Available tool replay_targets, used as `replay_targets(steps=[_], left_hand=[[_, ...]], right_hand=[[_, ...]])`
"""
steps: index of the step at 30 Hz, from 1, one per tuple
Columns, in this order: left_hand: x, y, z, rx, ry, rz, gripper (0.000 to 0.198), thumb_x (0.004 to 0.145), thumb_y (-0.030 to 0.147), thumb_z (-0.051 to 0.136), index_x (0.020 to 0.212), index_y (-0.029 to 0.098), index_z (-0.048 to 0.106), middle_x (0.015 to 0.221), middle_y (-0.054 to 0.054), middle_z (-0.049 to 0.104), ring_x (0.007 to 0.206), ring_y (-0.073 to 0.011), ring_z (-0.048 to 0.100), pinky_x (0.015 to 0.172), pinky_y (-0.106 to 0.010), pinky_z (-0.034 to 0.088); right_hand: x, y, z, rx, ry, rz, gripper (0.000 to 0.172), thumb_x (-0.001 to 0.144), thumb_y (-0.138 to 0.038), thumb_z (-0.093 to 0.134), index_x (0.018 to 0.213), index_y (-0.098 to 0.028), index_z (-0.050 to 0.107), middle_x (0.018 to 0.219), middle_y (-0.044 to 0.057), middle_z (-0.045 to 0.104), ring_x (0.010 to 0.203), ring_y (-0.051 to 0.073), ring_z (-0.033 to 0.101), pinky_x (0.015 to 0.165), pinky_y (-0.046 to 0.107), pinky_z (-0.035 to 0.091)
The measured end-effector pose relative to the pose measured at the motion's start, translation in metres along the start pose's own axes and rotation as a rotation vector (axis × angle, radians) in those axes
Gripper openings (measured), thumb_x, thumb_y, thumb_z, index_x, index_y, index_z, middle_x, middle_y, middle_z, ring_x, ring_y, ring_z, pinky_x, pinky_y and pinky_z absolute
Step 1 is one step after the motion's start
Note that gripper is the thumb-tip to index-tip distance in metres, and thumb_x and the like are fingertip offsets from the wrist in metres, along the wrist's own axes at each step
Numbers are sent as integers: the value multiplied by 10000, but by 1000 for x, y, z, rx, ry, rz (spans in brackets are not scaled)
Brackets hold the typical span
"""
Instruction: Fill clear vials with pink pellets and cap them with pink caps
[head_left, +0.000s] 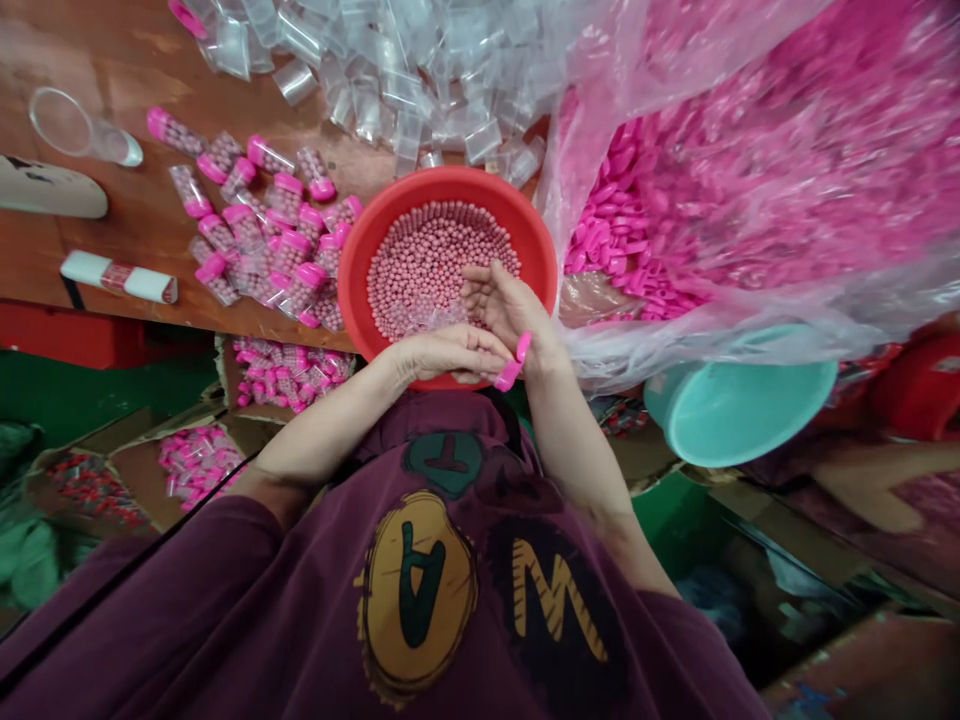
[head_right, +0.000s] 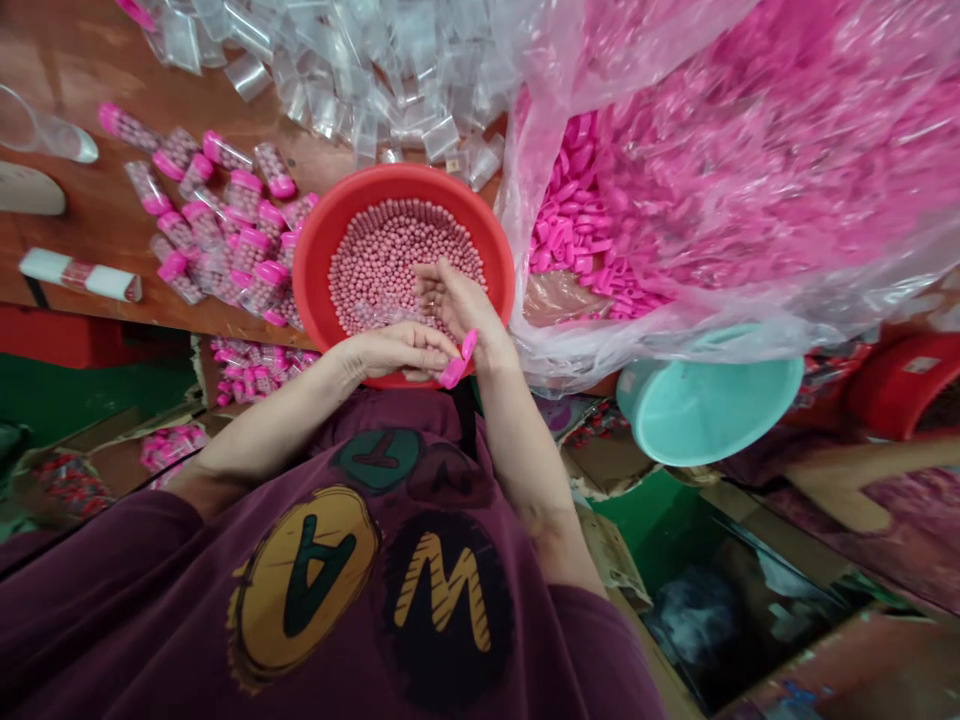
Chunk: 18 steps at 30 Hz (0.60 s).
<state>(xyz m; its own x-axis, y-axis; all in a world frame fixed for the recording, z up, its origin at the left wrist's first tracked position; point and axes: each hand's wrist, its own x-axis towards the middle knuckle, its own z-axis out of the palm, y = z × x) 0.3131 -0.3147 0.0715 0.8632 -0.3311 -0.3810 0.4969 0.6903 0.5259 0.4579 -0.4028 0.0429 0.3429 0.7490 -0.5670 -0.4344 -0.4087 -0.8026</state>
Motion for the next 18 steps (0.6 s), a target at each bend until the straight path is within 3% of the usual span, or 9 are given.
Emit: replay_targets(steps=[3,5,8,12,18], left_hand=[[-3,-7,-5,-68,120,7,411,754,484,948,923,133,818,664,-29,669,472,-45,422,443,-198,257],[-3,-9,-8,-140,211,32,384,761,447,946,908,125,797,627,-8,625,455,-39,403,439,-198,239],[1,-8,-3,-255,321,81,302,789,361,923,845,130,736,618,14,591,443,-32,393,438,-198,232],[12,-4,21,-342,422,144,218,880,275,837,815,146,674,598,48,538,437,-25,391,448,-192,224],[10,3,57,-252,602,190,150,999,272,736,925,168,658,626,64,546,446,-27,399,461,-209,247]], right_hand=[[-7,-10,4,75,-154,12,768,895,-926,556,1101,-226,796,971,71,807,857,191,738,811,373,668],[-15,-11,4,117,-169,-12,661,897,-841,670,1170,-250,785,1047,52,805,880,178,738,841,364,668],[-23,-8,6,80,-36,-67,536,949,-743,689,1164,-261,776,1084,37,794,939,167,740,890,349,662],[-22,-8,8,101,124,-55,575,1022,-755,524,1139,-239,749,1041,47,793,918,173,740,869,358,660],[-27,-22,3,15,184,-89,571,957,-835,569,1104,-307,727,979,14,798,926,194,723,913,408,620]])
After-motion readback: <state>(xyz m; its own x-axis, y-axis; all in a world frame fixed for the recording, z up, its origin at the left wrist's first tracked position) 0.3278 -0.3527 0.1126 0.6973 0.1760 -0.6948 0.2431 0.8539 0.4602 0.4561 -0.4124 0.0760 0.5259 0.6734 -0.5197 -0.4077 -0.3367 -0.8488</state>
